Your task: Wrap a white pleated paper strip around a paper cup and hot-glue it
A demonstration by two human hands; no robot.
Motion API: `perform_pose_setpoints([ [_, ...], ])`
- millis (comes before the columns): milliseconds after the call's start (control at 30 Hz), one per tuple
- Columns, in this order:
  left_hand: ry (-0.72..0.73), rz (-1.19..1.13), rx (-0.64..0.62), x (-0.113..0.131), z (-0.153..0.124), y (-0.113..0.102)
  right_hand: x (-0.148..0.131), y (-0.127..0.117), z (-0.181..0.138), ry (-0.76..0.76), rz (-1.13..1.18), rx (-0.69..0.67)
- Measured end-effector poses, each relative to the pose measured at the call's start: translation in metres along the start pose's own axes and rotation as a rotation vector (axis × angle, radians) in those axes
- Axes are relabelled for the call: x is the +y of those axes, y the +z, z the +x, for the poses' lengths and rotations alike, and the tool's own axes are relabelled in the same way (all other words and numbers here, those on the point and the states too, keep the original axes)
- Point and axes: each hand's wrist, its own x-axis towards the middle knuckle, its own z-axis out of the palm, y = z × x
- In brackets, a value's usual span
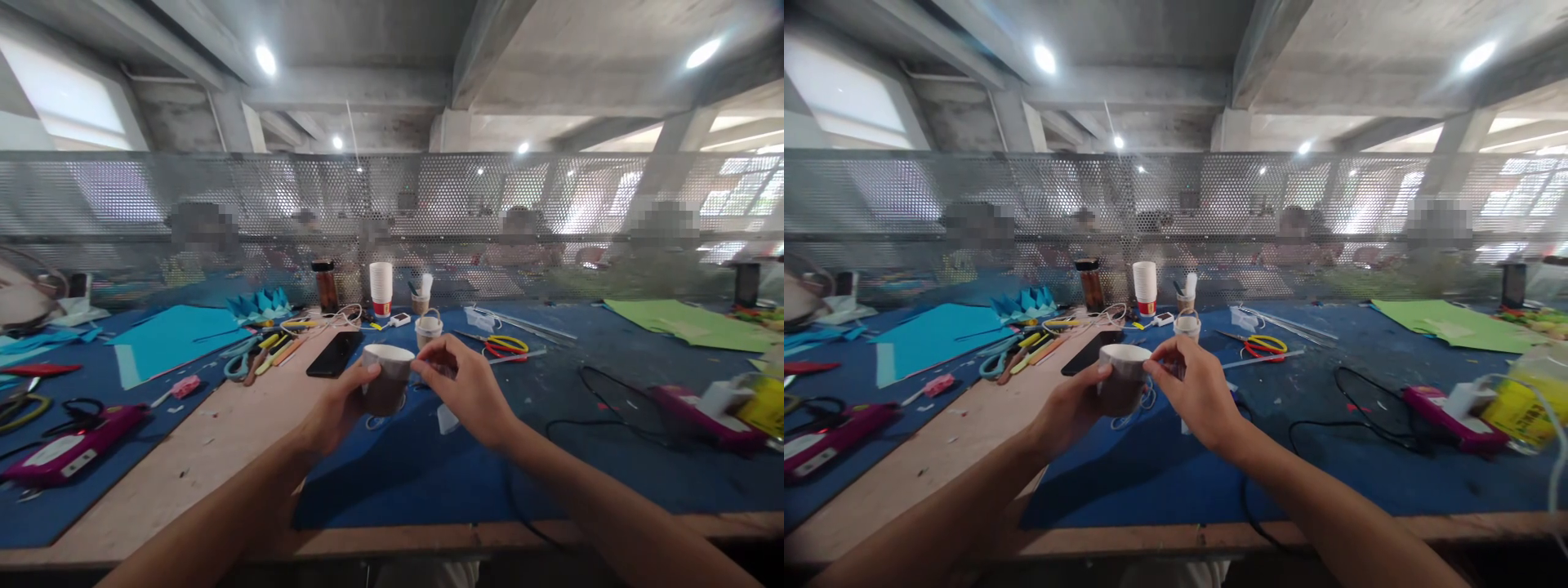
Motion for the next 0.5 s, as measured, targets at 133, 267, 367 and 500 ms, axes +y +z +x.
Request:
perform_pose_setpoints([
  [133,-0.002,-0.018,-0.008,-0.0008,0.0005,-0.0015,0.0007,0.0007,0.0002,0.012,0.008,-0.004],
  [267,-0.025,-0.042,-0.009,-0.0027,0.0012,-0.0032,0.0026,0.0009,-0.0003,0.022,0.018,-0.013],
  [367,-0.027,-0.066,-0.017,-0.0043,0.0016,-0.0041,0.0024,0.0007,-0.0005,0.023,0.033,-0.018],
  [500,-0.038,-0.083,-0.014,-0.0047,0.0021,-0.0037,0.0014,0.0004,-0.0008,0.023,0.038,-0.025],
])
